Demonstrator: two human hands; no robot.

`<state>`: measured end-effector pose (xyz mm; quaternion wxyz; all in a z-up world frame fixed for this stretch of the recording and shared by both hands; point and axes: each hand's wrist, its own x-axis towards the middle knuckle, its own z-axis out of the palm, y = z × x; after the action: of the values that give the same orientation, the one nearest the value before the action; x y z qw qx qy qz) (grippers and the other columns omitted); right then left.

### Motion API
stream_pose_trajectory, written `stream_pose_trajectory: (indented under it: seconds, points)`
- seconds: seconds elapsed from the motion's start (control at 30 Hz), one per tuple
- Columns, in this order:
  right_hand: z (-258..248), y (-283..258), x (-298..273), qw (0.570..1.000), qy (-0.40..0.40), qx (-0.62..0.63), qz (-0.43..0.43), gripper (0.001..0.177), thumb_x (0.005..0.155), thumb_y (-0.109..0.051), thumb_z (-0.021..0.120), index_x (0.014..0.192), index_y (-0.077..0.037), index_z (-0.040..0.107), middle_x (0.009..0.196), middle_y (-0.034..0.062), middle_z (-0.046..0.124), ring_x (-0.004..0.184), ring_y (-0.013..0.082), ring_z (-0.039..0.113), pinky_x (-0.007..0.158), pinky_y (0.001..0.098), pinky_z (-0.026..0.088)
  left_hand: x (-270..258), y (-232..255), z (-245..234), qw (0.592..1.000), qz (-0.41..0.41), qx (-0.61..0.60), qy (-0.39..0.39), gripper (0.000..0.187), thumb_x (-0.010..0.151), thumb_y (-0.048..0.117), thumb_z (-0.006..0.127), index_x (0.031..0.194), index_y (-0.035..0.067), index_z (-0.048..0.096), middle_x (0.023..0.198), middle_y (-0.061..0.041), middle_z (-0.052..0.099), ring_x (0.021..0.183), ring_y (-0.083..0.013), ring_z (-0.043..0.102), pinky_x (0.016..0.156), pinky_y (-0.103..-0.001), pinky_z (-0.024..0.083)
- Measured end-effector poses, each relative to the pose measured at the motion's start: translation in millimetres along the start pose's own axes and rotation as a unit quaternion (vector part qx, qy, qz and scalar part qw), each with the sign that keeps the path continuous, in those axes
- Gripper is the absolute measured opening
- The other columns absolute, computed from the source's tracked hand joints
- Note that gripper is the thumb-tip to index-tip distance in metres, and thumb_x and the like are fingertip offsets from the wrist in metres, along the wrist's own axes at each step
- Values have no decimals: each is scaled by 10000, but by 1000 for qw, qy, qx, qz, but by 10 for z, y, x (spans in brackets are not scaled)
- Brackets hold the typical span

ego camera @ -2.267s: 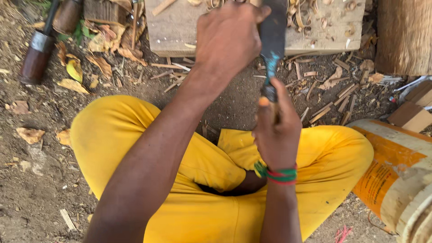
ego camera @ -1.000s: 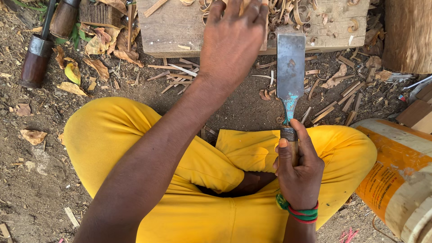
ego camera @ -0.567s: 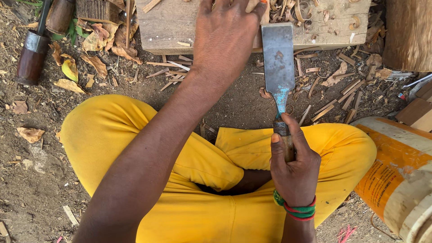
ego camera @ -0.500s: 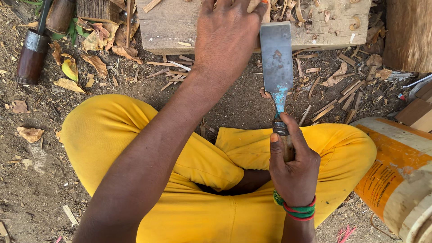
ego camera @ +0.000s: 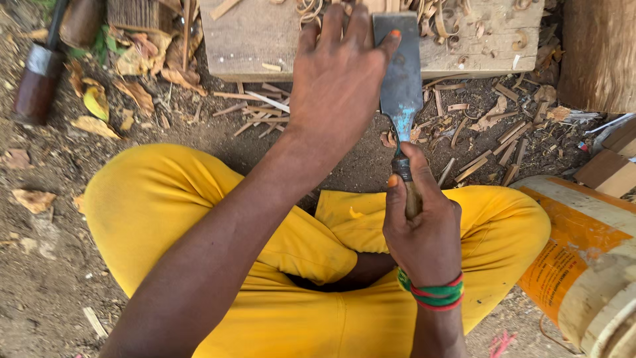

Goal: The person carves a small piece of wood using a chisel while sitting on the ground.

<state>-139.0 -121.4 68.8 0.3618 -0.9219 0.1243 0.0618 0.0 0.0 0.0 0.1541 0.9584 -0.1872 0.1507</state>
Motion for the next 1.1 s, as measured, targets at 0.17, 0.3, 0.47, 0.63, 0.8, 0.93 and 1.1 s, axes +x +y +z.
stream_pose_trajectory:
  seconds: [0.17,0.3,0.47,0.63,0.8,0.93,1.1]
  points:
    - [130,51,68,999,24,26,-38,417,1016,-41,613,1432,-28,582,802,62,572,653,38,456,551,251,415,81,12,56,999,-32,-11,-8,399,825,107,762,1211,209,773,1147,-161,676,1156,-316,613,978,-544,520]
    - [212,93,118,988,55,21,-141,398,1060,-15,606,1455,8,568,1085,132,716,887,70,636,777,271,546,139,-23,155,999,-40,-12,-19,427,818,106,770,1236,187,752,1114,-156,686,1119,-305,628,939,-542,527]
    - [320,62,217,997,56,9,-52,421,1027,-75,625,1446,-44,598,826,143,648,659,139,575,645,295,501,196,-59,287,999,-29,43,-13,494,805,53,745,1282,174,703,1073,-130,713,1071,-279,657,911,-532,533]
    - [314,76,171,987,92,75,-106,350,1113,-167,578,1448,-68,555,920,85,657,737,122,642,645,285,503,131,-207,243,999,-6,-17,30,551,811,35,743,1331,209,688,1132,-126,707,1117,-303,647,952,-492,536]
    - [214,300,-161,948,55,313,34,423,1105,-257,518,1494,-91,500,744,12,537,524,75,523,418,247,427,213,-213,326,997,28,36,62,519,793,18,751,1236,289,749,1233,-210,641,1134,-362,635,936,-501,503]
    - [207,592,-392,940,76,317,100,442,1072,-233,518,1483,-74,481,769,33,579,532,78,557,428,251,450,264,-144,222,1000,16,-15,4,269,760,103,778,991,237,814,1300,-146,617,1243,-330,616,1070,-522,505]
    - [285,719,-303,921,63,337,188,449,1026,-169,523,1466,-80,507,756,35,583,500,88,546,393,275,430,402,-266,-229,926,-181,-298,-144,197,1007,184,673,1162,260,768,1183,-84,753,1010,-248,731,1007,-430,572]
